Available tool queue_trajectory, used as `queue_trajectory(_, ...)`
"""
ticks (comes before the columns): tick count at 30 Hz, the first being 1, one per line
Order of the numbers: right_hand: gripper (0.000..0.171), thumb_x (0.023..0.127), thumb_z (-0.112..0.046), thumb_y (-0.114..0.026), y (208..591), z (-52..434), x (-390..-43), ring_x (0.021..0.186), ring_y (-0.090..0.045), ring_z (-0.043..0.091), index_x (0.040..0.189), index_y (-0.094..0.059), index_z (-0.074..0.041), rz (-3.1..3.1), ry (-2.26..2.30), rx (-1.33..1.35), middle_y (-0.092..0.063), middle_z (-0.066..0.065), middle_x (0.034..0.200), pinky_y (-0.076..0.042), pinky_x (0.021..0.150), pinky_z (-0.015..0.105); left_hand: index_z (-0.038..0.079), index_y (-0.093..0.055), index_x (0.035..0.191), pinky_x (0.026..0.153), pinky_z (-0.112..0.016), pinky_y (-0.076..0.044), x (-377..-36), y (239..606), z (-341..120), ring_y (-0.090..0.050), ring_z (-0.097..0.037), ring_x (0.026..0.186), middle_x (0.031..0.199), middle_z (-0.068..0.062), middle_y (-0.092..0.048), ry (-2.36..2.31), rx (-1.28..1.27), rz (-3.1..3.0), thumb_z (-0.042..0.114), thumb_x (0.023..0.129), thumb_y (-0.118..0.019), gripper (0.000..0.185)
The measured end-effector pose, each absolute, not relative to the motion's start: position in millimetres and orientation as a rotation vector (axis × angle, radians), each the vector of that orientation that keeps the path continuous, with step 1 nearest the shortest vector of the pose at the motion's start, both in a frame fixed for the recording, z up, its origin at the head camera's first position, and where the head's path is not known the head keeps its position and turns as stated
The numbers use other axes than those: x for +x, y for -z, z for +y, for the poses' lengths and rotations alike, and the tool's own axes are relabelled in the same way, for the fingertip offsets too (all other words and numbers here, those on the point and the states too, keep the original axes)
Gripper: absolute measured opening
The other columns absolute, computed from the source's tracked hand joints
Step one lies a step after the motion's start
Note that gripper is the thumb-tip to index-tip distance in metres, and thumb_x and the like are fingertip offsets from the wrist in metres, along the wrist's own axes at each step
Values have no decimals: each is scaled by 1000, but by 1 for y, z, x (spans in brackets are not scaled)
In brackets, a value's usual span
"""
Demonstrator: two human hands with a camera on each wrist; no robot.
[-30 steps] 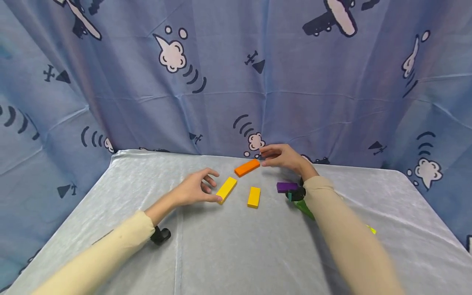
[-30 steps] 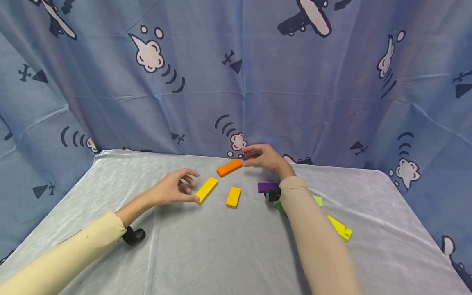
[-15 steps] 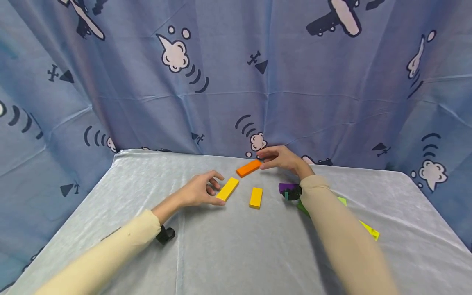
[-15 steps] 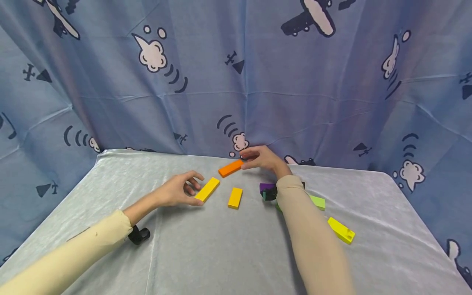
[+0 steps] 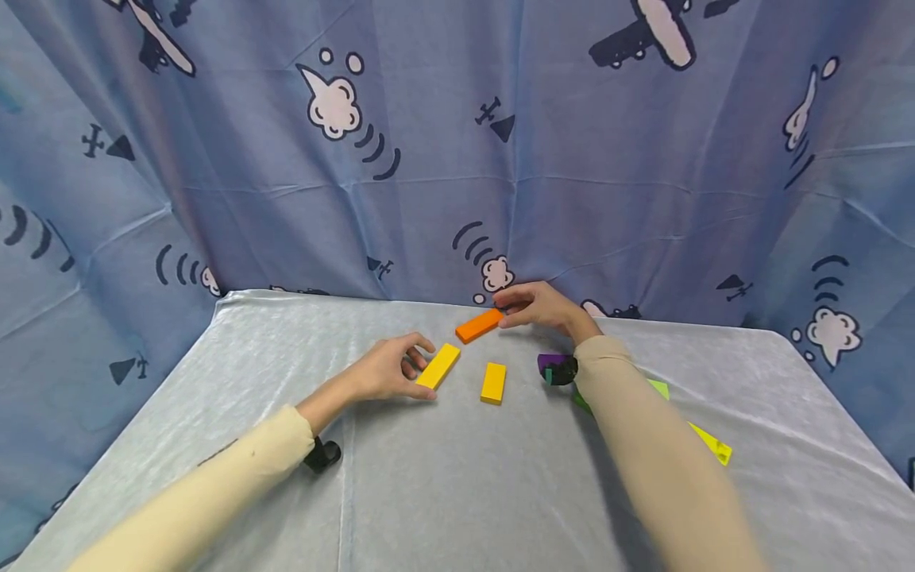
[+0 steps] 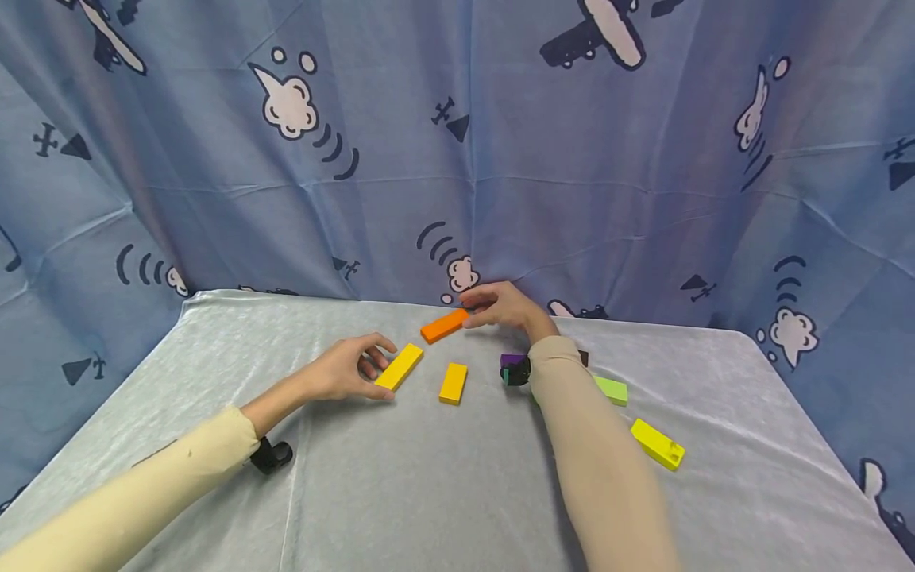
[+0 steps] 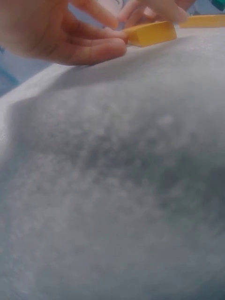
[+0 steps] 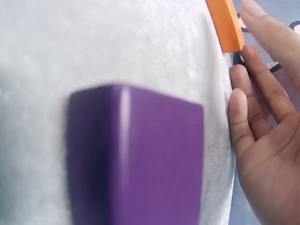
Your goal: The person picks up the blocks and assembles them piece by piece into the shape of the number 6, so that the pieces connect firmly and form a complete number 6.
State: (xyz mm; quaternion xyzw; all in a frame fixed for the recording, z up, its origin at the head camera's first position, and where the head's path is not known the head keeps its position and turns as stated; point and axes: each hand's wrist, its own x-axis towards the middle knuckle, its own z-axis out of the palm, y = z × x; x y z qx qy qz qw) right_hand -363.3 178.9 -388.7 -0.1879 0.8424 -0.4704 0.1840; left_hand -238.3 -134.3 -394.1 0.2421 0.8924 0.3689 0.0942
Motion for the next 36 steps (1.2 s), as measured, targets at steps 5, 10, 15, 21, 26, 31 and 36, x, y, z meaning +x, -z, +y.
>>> queue_trajectory(5,54,86,-2,-81,390,175,-362,118,-58,33,136,-60,5,2368,1341,-560,-60,20,136,-46,102,39,6,-61,128,78,-29,-53,-239,395,-134,-63,-13,83,102,0,-66,-1081,707,2644,22,76,-93,63)
queue_trajectory(10,51,84,-4,-84,389,174,-362,112,-60,29,131,-65,4,2399,1301,-663,-64,17,130,-49,97,36,6,-62,126,77,-29,-53,-238,394,-134,-63,-14,83,101,-1,-66,-1074,709,2647,21,77,-93,60)
queue_trajectory(15,48,83,0,-84,390,170,-365,108,-60,28,128,-67,4,2434,1241,-667,-66,16,127,-49,95,36,6,-64,125,78,-29,-53,-237,395,-135,-63,-14,85,101,-1,-66,-1072,706,2654,22,77,-93,58)
queue_trajectory(21,40,83,3,-82,393,167,-370,100,-58,27,121,-72,1,2496,1148,-597,-69,13,120,-49,87,33,6,-64,124,79,-29,-53,-237,397,-133,-63,-13,86,101,0,-66,-1068,705,2660,22,77,-92,57)
queue_trajectory(26,34,83,3,-83,392,166,-370,95,-56,26,116,-75,1,2512,1127,-601,-71,11,115,-48,83,31,6,-64,124,79,-28,-53,-238,397,-132,-64,-13,86,101,0,-66,-1062,701,2662,21,78,-92,56)
queue_trajectory(31,34,84,1,-82,390,166,-369,96,-55,26,117,-74,0,2504,1116,-593,-70,12,116,-47,83,32,6,-64,124,79,-28,-53,-239,397,-132,-63,-13,86,100,0,-66,-1053,699,2662,22,78,-92,56)
queue_trajectory(36,34,85,0,-82,391,167,-371,99,-55,27,118,-74,0,2491,1121,-590,-70,12,119,-47,86,33,6,-64,124,79,-28,-53,-239,397,-133,-63,-13,86,100,1,-66,-1049,692,2662,22,78,-92,56)
